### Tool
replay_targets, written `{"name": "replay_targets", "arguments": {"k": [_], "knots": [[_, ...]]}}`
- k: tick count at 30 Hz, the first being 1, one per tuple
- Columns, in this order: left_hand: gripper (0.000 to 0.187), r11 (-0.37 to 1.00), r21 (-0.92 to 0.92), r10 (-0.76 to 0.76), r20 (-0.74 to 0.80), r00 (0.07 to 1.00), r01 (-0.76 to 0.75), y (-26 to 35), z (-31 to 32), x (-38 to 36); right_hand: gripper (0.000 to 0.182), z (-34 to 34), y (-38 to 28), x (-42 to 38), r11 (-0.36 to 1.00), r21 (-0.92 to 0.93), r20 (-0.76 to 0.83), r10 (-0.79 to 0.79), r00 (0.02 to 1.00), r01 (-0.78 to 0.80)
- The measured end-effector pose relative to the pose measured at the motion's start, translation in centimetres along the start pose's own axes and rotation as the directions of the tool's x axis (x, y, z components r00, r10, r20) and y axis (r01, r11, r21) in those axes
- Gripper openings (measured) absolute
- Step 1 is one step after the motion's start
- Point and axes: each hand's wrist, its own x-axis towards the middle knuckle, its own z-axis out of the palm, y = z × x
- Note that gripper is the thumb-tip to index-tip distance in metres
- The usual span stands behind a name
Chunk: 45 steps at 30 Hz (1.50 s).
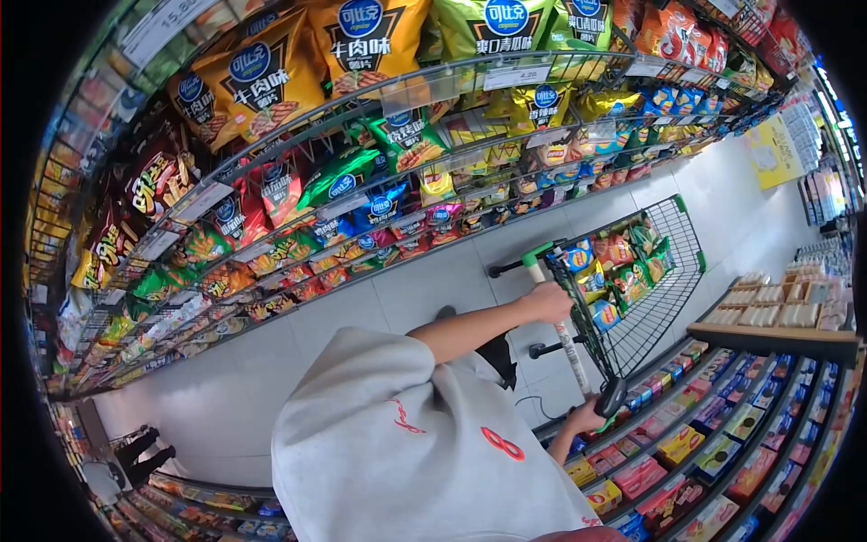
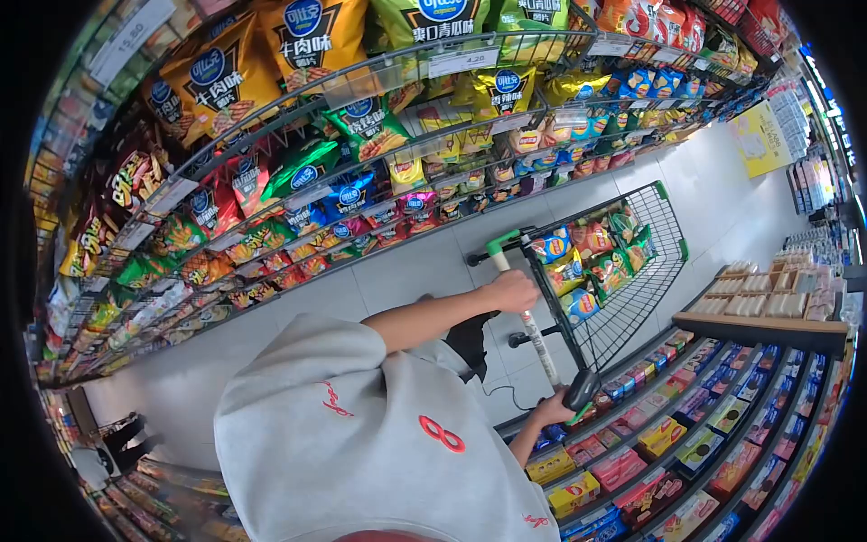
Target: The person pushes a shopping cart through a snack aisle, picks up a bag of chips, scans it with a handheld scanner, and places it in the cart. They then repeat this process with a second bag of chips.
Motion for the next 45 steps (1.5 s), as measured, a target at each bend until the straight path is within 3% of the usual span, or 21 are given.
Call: {"name": "replay_targets", "arguments": {"k": [2,3,5,9,10,11,13,14,15,17,18,22,25,35,45], "knots": [[0.023,1.0,0.025,0.006,0.002,1.0,-0.006,0.2,-1.5,-3.3,0.02,-0.5,0.3,-2.4,0.987,0.017,-0.008,-0.16,0.987,0.161],[0.023,1.0,0.022,-0.013,-0.022,1.0,0.014,0.1,-1.3,-4.7,0.017,-1.0,0.5,-3.5,0.997,0.019,0.005,-0.078,0.997,0.078],[0.022,0.999,0.019,-0.05,-0.068,0.996,0.051,-0.3,-0.5,-7.2,0.019,-1.3,-2.9,-6.7,0.996,0.026,-0.009,-0.085,0.996,0.085],[0.022,0.993,0.002,-0.118,-0.086,0.989,0.119,-0.1,-1.2,-11.4,0.028,-2.9,-2.1,-9.7,0.993,-0.042,0.067,-0.105,0.992,0.108],[0.023,0.989,-0.012,-0.15,-0.092,0.984,0.149,0.1,-1.8,-12.4,0.029,-3.2,-2.8,-10.4,0.992,0.025,0.104,-0.129,0.986,0.127],[0.023,0.983,-0.026,-0.182,-0.097,0.979,0.18,0.4,-2.5,-13.3,0.03,-3.8,-3.6,-11.2,0.999,-0.039,0.126,-0.022,0.992,0.027],[0.022,0.976,-0.016,-0.22,-0.116,0.969,0.219,0.3,-2.8,-14.7,0.031,-4.2,-2.6,-11.9,0.994,-0.037,0.141,-0.096,0.985,0.102],[0.021,0.971,-0.014,-0.237,-0.12,0.964,0.237,0.4,-2.9,-15.4,0.029,-3.8,0.1,-11.9,0.974,-0.023,0.113,-0.221,0.969,0.225],[0.02,0.962,0.005,-0.27,-0.127,0.955,0.273,0.5,-3.0,-15.9,0.028,-4.3,-0.5,-12.1,0.972,-0.066,0.188,-0.209,0.96,0.225],[0.019,0.942,0.051,-0.323,-0.128,0.938,0.331,0.4,-3.2,-16.7,0.028,-4.6,-1.7,-12.5,0.912,-0.163,0.231,-0.335,0.913,0.376],[0.019,0.933,0.035,-0.353,-0.127,0.927,0.359,0.7,-3.6,-16.9,0.027,-4.7,-2.4,-12.3,0.889,-0.066,0.296,-0.416,0.86,0.453],[0.018,0.909,0.067,-0.401,-0.133,0.906,0.412,0.9,-4.3,-18.1,0.027,-5.1,-4.1,-12.3,0.843,-0.092,0.349,-0.471,0.81,0.53],[0.017,0.885,0.126,-0.441,-0.084,0.894,0.449,1.1,-4.4,-18.4,0.029,-5.1,-4.5,-11.7,0.862,-0.086,0.359,-0.44,0.823,0.499],[0.018,0.879,0.101,-0.449,-0.145,0.881,0.465,2.0,-2.6,-20.1,0.023,-6.5,-5.4,-11.5,0.871,-0.032,0.3,-0.459,0.836,0.49],[0.022,0.93,0.021,-0.364,-0.104,0.926,0.368,5.6,-0.5,-22.5,0.034,-8.5,-1.6,-11.2,0.953,-0.218,0.255,-0.154,0.955,0.212]]}}
